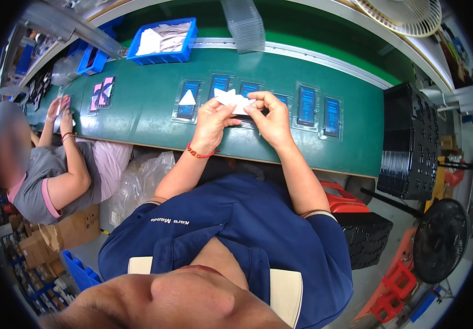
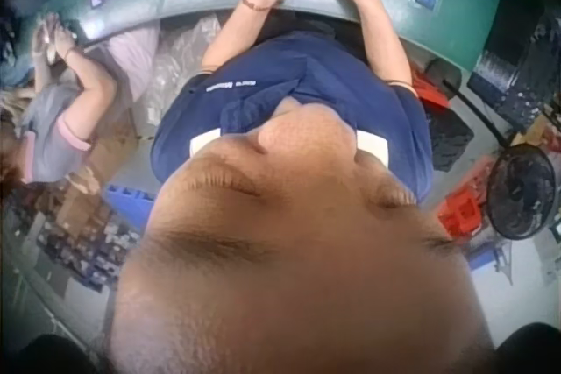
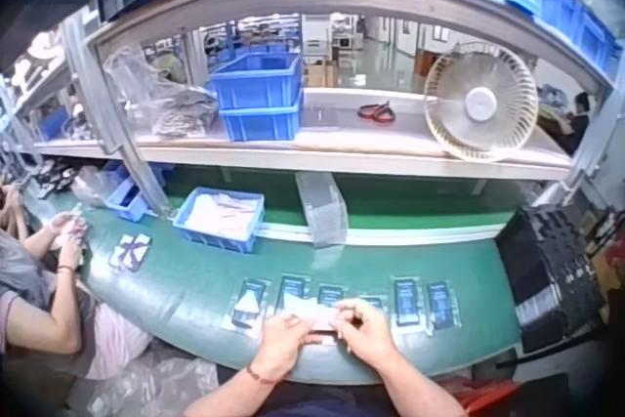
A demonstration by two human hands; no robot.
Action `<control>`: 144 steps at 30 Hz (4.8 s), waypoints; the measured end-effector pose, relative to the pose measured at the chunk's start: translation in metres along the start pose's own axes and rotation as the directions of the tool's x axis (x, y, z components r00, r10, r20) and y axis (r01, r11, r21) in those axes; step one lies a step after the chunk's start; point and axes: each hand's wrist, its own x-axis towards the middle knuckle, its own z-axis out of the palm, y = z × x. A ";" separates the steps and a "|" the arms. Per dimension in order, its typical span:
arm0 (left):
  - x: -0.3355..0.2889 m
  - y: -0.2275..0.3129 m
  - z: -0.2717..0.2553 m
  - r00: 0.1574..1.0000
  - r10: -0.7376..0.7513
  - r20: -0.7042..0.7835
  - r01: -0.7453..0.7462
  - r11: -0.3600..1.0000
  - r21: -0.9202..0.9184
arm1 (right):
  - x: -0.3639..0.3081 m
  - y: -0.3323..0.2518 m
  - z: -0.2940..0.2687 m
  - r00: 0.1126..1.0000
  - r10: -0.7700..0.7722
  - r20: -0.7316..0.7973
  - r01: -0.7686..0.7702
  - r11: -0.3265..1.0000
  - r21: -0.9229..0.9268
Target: The person is assembling electronic components, specifically placing screens or films onto frames and organizing them in trays.
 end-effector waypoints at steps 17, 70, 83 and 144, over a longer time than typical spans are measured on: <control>-0.002 -0.010 0.021 0.995 -0.068 0.078 0.060 0.993 0.101 | -0.014 0.007 -0.050 0.982 0.059 -0.180 -0.063 0.998 -0.019; -0.003 -0.025 0.026 0.705 0.389 0.593 -0.534 -0.259 0.805 | -0.039 0.008 -0.160 0.942 -0.093 0.322 0.334 0.323 -0.885; 0.006 0.047 -0.083 0.841 0.540 0.022 0.103 -0.201 0.974 | -0.019 0.007 -0.072 0.914 -0.157 0.375 0.407 0.346 -0.846; -0.002 0.029 -0.053 0.393 0.759 0.519 -0.521 -0.281 0.806 | 0.012 -0.038 -0.010 0.884 -0.460 0.080 0.285 0.395 -0.874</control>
